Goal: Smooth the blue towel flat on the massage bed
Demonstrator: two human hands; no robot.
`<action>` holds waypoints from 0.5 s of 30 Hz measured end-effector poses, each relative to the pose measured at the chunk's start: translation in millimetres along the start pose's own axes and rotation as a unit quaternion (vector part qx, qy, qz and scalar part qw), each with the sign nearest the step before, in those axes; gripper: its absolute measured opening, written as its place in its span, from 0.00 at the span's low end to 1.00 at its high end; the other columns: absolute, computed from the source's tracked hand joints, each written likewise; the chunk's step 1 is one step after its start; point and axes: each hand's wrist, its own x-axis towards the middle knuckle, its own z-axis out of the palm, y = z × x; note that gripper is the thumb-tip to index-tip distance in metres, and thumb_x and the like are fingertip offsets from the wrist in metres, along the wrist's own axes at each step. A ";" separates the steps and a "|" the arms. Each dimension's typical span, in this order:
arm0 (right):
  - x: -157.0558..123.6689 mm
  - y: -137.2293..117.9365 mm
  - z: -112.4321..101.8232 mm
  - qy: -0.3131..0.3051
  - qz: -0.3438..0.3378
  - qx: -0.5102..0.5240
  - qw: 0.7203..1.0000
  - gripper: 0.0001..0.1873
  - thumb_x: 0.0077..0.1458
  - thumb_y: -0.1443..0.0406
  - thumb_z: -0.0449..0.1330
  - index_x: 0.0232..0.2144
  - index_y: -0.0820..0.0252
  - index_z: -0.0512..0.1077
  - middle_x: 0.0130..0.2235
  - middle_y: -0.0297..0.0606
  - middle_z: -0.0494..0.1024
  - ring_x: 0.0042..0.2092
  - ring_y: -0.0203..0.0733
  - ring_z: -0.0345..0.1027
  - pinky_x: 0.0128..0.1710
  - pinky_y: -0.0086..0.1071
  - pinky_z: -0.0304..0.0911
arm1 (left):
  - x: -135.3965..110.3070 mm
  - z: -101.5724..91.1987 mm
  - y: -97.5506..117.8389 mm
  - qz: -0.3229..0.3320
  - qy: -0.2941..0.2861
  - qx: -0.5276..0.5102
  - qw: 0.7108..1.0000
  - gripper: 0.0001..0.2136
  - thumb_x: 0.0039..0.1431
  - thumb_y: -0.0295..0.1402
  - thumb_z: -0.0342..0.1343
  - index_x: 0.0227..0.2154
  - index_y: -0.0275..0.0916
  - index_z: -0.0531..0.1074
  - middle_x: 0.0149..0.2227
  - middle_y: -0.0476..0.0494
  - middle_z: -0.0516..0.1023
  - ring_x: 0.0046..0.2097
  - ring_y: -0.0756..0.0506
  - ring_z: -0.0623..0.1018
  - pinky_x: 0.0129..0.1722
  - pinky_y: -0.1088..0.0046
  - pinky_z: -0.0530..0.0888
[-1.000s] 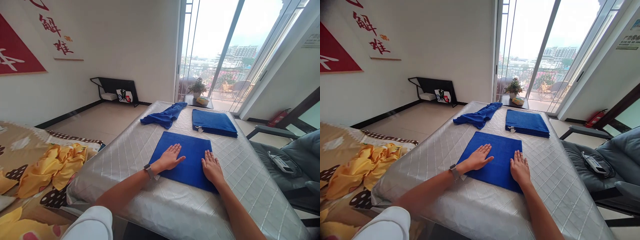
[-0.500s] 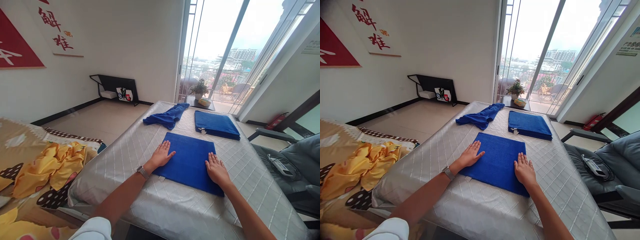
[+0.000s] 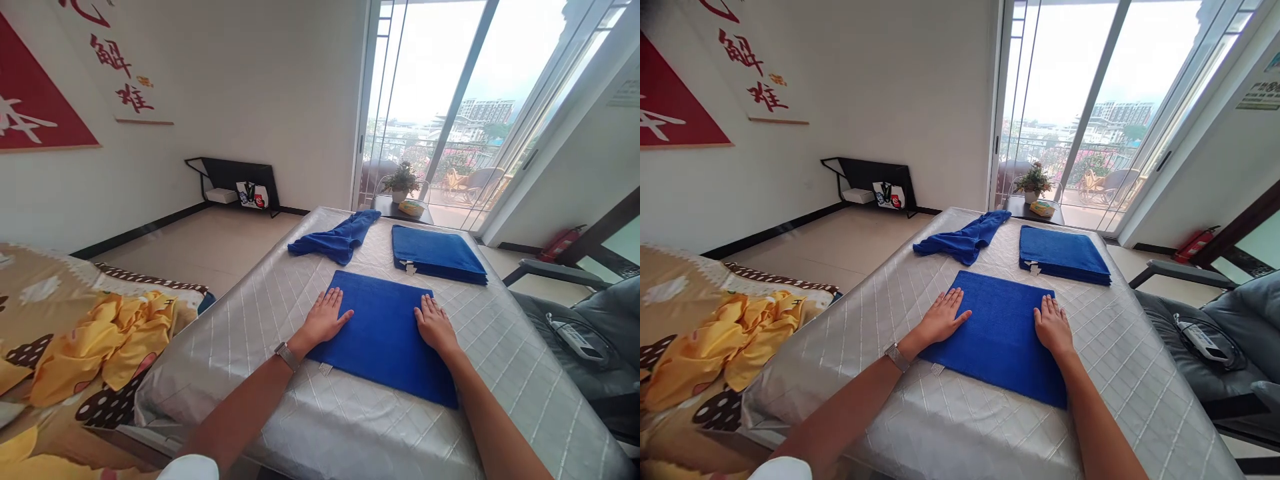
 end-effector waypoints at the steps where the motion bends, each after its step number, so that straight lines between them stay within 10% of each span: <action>1: -0.6 0.7 2.4 0.004 -0.001 0.002 1.000 0.35 0.68 0.57 0.33 0.70 0.71 0.47 0.72 0.44 0.46 0.72 0.43 0.36 0.69 0.42 0.35 | 0.3 -0.8 0.1 -0.003 0.001 0.006 1.000 0.37 0.69 0.56 0.30 0.71 0.34 0.43 0.70 0.35 0.52 0.71 0.37 0.50 0.69 0.51 0.45; 8: -4.3 -2.7 -2.7 0.008 -0.001 0.013 1.000 0.34 0.68 0.58 0.34 0.70 0.72 0.48 0.72 0.44 0.47 0.72 0.44 0.37 0.69 0.41 0.35 | 1.9 -9.7 16.1 0.008 0.009 0.013 1.000 0.37 0.70 0.55 0.29 0.69 0.31 0.50 0.70 0.34 0.52 0.71 0.38 0.50 0.69 0.56 0.50; 15: -7.2 -4.8 -7.4 0.010 -0.005 0.015 1.000 0.34 0.68 0.59 0.34 0.69 0.73 0.48 0.71 0.46 0.48 0.72 0.45 0.38 0.69 0.42 0.37 | 25.9 -4.2 106.6 0.218 0.006 -0.006 0.976 0.36 0.70 0.54 0.31 0.66 0.30 0.57 0.68 0.33 0.59 0.69 0.42 0.57 0.68 0.64 0.52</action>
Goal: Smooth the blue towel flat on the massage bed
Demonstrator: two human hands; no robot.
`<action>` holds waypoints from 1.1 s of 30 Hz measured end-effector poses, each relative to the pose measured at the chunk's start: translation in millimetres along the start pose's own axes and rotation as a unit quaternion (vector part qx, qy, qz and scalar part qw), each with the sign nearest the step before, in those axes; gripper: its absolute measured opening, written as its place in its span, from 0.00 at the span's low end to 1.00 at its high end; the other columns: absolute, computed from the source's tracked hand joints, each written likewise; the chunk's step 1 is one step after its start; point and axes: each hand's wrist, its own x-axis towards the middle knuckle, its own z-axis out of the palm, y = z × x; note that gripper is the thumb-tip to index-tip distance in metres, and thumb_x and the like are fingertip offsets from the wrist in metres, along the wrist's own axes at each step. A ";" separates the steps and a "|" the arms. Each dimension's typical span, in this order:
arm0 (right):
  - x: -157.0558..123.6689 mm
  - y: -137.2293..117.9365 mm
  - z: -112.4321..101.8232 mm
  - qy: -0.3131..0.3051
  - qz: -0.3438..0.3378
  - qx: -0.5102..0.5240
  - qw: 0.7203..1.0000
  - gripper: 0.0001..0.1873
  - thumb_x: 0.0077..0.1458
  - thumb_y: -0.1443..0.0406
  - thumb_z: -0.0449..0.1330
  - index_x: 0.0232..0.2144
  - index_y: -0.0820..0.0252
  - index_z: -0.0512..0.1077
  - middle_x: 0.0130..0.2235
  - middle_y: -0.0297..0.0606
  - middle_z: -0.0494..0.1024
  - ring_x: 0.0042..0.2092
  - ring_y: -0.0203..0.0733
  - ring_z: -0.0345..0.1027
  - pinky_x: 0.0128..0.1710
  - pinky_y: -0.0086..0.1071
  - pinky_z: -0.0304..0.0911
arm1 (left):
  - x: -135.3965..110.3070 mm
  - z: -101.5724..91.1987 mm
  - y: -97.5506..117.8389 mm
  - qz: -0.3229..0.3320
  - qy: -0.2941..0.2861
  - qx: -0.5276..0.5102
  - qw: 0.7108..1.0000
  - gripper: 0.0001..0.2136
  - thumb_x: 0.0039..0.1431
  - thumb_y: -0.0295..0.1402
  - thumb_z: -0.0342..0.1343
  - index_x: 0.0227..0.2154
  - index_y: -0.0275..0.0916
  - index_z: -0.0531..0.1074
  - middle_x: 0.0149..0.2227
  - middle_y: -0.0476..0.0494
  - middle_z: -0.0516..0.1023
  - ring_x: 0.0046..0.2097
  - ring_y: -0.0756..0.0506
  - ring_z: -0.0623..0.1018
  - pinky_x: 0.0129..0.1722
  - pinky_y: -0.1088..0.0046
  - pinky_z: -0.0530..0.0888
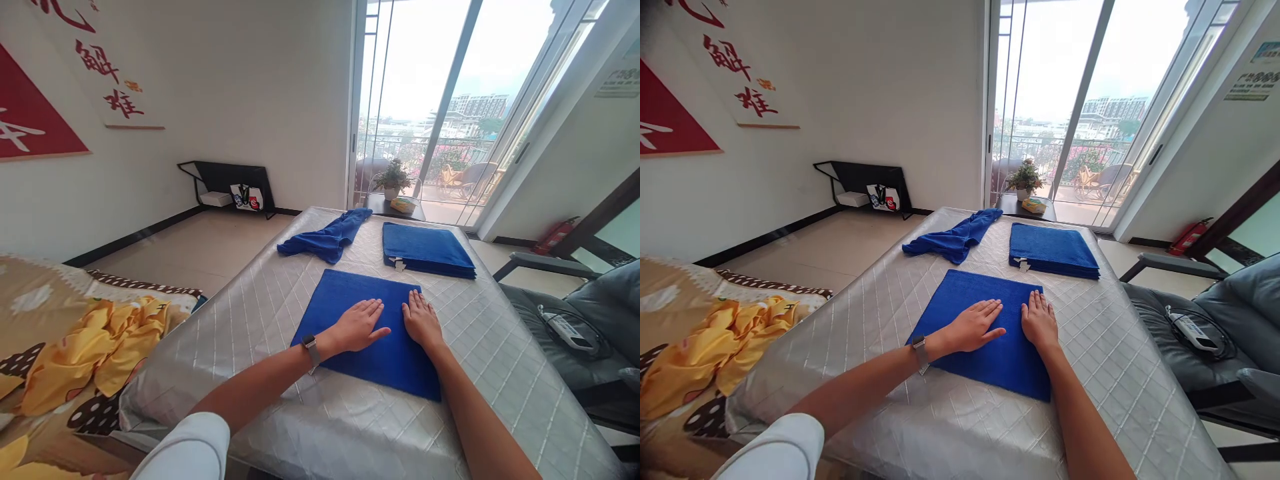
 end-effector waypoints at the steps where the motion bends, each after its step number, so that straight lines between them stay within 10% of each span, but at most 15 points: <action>1: -0.7 0.9 0.0 0.000 -0.008 -0.009 1.000 0.33 0.68 0.60 0.34 0.69 0.73 0.48 0.71 0.47 0.48 0.72 0.45 0.38 0.69 0.42 0.38 | 13.8 4.1 10.1 0.014 0.001 -0.005 1.000 0.36 0.70 0.54 0.30 0.66 0.29 0.57 0.67 0.33 0.60 0.69 0.41 0.58 0.67 0.65 0.52; 8: -1.6 7.4 4.5 -0.005 -0.035 -0.038 0.999 0.31 0.67 0.64 0.37 0.69 0.68 0.50 0.72 0.43 0.45 0.72 0.45 0.35 0.69 0.41 0.38 | 70.8 35.4 35.4 -0.012 0.015 -0.034 0.999 0.35 0.71 0.52 0.26 0.67 0.29 0.54 0.68 0.35 0.59 0.69 0.44 0.57 0.68 0.64 0.50; 23: 3.9 3.0 3.8 -0.019 0.010 0.006 1.000 0.34 0.68 0.58 0.33 0.70 0.70 0.45 0.72 0.41 0.45 0.72 0.43 0.35 0.70 0.40 0.33 | -15.6 6.0 -100.5 -0.247 -0.023 0.024 0.968 0.38 0.69 0.55 0.24 0.69 0.30 0.49 0.71 0.36 0.50 0.71 0.40 0.51 0.69 0.57 0.48; 33: 7.6 1.6 -4.6 -0.044 -0.001 -0.067 0.997 0.35 0.68 0.57 0.34 0.70 0.71 0.48 0.72 0.45 0.48 0.72 0.46 0.39 0.69 0.45 0.37 | -19.2 3.4 -104.3 -0.257 -0.026 0.027 0.966 0.37 0.69 0.55 0.26 0.69 0.32 0.52 0.71 0.36 0.51 0.71 0.39 0.51 0.69 0.56 0.50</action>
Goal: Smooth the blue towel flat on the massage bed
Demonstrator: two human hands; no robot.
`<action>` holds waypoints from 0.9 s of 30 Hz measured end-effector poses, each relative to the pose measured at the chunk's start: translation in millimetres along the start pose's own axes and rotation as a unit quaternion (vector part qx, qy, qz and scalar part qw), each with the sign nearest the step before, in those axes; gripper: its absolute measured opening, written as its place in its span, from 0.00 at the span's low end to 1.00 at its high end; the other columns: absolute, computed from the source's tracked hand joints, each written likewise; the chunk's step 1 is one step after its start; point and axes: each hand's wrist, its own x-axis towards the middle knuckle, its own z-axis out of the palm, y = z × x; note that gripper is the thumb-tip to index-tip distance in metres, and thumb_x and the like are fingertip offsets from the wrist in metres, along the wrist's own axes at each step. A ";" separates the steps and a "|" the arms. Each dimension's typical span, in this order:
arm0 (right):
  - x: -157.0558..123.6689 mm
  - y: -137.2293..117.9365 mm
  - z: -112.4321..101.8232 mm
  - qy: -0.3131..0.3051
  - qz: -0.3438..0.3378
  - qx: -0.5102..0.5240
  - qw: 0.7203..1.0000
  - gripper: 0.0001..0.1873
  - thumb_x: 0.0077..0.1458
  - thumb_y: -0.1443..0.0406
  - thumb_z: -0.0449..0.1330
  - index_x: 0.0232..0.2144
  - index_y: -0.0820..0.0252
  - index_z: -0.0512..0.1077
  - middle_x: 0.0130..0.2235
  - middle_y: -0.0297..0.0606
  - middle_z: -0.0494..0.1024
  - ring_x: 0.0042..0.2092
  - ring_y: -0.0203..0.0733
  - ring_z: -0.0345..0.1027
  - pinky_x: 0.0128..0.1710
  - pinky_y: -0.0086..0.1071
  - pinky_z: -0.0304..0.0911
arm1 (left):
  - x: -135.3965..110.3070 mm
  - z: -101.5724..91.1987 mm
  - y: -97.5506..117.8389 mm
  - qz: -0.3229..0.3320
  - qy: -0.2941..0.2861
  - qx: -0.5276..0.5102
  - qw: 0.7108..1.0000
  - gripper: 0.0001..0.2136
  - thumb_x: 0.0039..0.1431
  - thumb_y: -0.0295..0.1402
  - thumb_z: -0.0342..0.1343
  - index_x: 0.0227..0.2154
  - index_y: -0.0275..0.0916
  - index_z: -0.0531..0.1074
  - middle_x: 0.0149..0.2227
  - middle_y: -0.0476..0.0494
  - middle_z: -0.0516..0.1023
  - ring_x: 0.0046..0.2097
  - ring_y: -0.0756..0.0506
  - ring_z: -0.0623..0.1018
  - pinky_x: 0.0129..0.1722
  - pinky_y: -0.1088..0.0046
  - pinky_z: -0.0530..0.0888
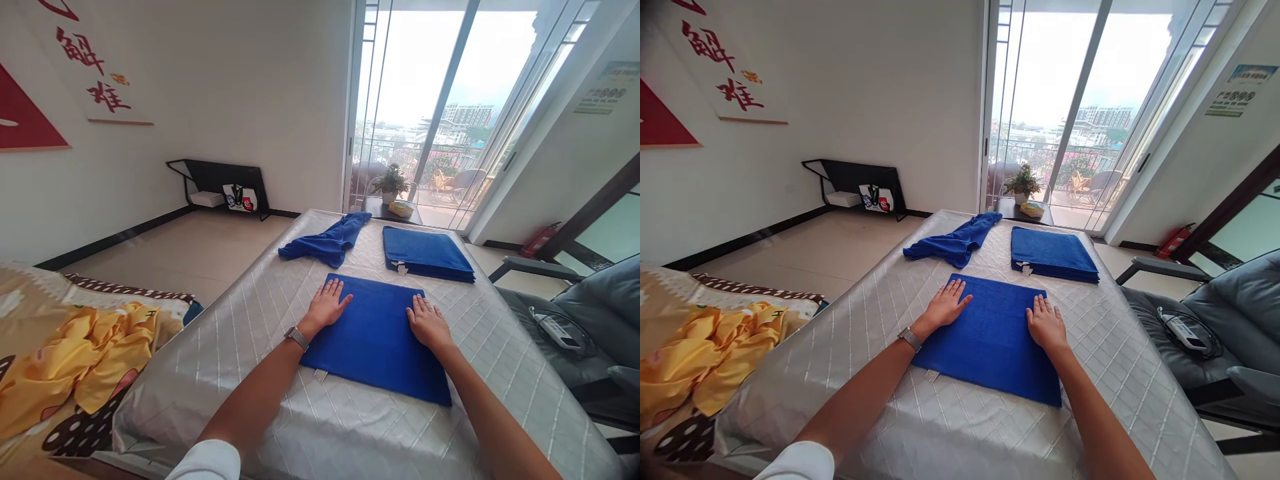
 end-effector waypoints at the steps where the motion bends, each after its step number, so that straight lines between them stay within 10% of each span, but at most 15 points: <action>1: 2.2 0.5 -3.0 -0.008 -0.003 -0.010 1.000 0.34 0.68 0.57 0.35 0.69 0.71 0.49 0.71 0.46 0.49 0.71 0.47 0.40 0.69 0.46 0.36 | -0.2 -0.1 0.1 0.001 0.004 0.000 1.000 0.37 0.69 0.55 0.26 0.69 0.32 0.53 0.71 0.36 0.51 0.71 0.39 0.51 0.69 0.56 0.50; 21: 24.9 12.8 8.3 0.023 -0.002 0.077 0.997 0.34 0.68 0.57 0.34 0.70 0.71 0.46 0.72 0.43 0.46 0.72 0.43 0.35 0.70 0.40 0.35 | 0.1 -5.2 -1.3 -0.002 -0.007 0.037 0.999 0.36 0.70 0.54 0.27 0.69 0.33 0.51 0.71 0.36 0.51 0.71 0.40 0.52 0.69 0.55 0.50; 27: 21.3 8.3 5.6 0.031 0.004 0.091 0.995 0.34 0.68 0.58 0.34 0.70 0.71 0.47 0.72 0.42 0.46 0.72 0.43 0.36 0.70 0.40 0.35 | 3.7 -12.3 41.7 0.109 0.005 0.034 0.994 0.36 0.70 0.53 0.26 0.68 0.31 0.53 0.70 0.35 0.55 0.71 0.41 0.53 0.69 0.60 0.49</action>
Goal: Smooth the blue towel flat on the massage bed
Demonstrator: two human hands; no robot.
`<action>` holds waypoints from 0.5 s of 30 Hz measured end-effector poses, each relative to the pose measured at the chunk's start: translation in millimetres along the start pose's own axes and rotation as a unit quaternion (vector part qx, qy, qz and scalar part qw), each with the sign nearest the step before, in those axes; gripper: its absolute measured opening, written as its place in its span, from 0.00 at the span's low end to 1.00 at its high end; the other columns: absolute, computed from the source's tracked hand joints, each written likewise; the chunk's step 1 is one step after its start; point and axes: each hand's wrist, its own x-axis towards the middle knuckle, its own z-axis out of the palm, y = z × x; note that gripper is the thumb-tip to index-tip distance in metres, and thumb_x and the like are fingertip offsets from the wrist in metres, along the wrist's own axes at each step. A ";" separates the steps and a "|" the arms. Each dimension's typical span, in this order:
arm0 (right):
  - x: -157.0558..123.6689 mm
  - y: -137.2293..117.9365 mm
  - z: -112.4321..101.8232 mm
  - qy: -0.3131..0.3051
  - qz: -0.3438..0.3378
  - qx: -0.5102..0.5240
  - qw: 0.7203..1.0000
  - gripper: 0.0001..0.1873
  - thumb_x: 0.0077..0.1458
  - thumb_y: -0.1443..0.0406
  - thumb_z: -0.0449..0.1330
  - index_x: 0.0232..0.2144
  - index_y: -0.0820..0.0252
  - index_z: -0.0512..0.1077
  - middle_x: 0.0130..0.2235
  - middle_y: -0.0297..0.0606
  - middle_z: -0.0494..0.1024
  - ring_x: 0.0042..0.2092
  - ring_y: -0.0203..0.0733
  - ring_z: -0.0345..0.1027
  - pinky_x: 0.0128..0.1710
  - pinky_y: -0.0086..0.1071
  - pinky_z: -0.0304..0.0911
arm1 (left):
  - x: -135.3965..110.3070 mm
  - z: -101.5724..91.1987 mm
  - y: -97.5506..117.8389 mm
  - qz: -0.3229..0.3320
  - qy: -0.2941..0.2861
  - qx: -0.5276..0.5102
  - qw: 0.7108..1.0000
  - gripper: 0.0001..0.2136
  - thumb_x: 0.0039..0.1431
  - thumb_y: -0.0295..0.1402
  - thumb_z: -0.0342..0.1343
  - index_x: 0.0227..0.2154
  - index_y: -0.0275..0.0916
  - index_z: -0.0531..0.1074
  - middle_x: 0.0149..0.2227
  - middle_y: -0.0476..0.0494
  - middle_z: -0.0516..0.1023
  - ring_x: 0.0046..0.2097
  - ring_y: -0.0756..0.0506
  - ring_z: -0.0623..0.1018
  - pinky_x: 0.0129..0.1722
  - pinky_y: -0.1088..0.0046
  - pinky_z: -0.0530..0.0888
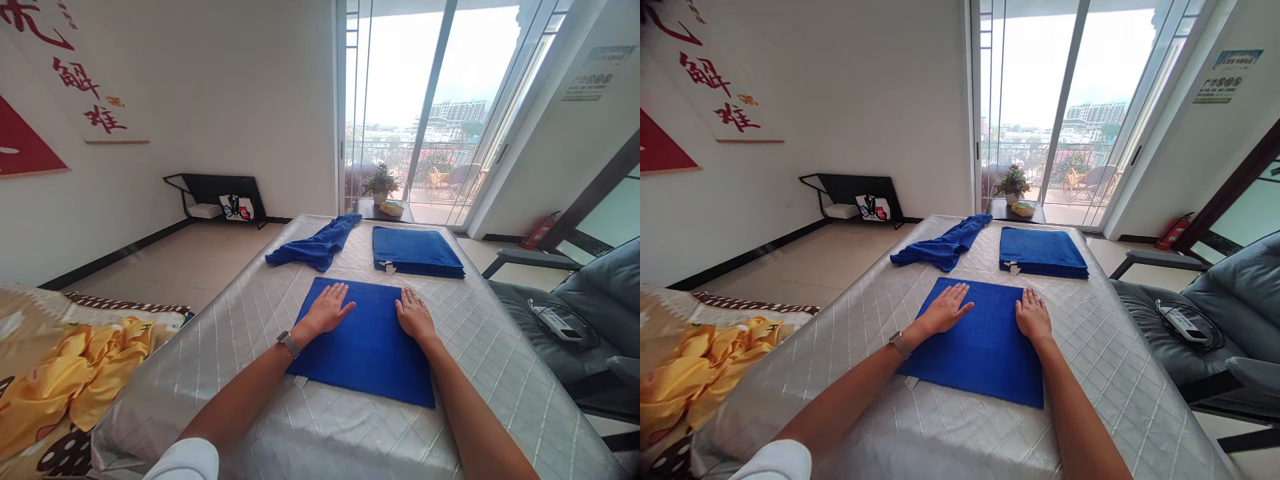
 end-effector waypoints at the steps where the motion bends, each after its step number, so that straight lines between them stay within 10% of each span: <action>1: -0.2 -0.2 -0.2 0.001 0.000 0.001 1.000 0.34 0.68 0.58 0.34 0.70 0.71 0.47 0.72 0.42 0.47 0.72 0.43 0.36 0.70 0.40 0.35 | 5.7 0.1 13.8 0.043 0.002 -0.010 0.999 0.35 0.70 0.54 0.26 0.68 0.33 0.53 0.69 0.37 0.56 0.71 0.43 0.53 0.69 0.62 0.49; 9: -3.5 6.1 0.7 -0.010 -0.037 -0.042 0.998 0.32 0.67 0.61 0.40 0.71 0.64 0.47 0.72 0.42 0.45 0.72 0.43 0.34 0.69 0.40 0.36 | 80.5 24.7 125.0 0.144 0.013 -0.115 0.983 0.35 0.71 0.51 0.23 0.68 0.33 0.52 0.69 0.38 0.56 0.70 0.45 0.56 0.67 0.64 0.54; 15: -3.1 5.7 0.5 -0.008 -0.034 -0.033 0.999 0.32 0.67 0.62 0.39 0.70 0.66 0.47 0.72 0.43 0.45 0.72 0.44 0.34 0.69 0.40 0.36 | 89.1 43.7 120.6 0.108 -0.002 -0.104 0.989 0.35 0.71 0.51 0.22 0.69 0.34 0.50 0.70 0.40 0.54 0.71 0.45 0.53 0.69 0.62 0.50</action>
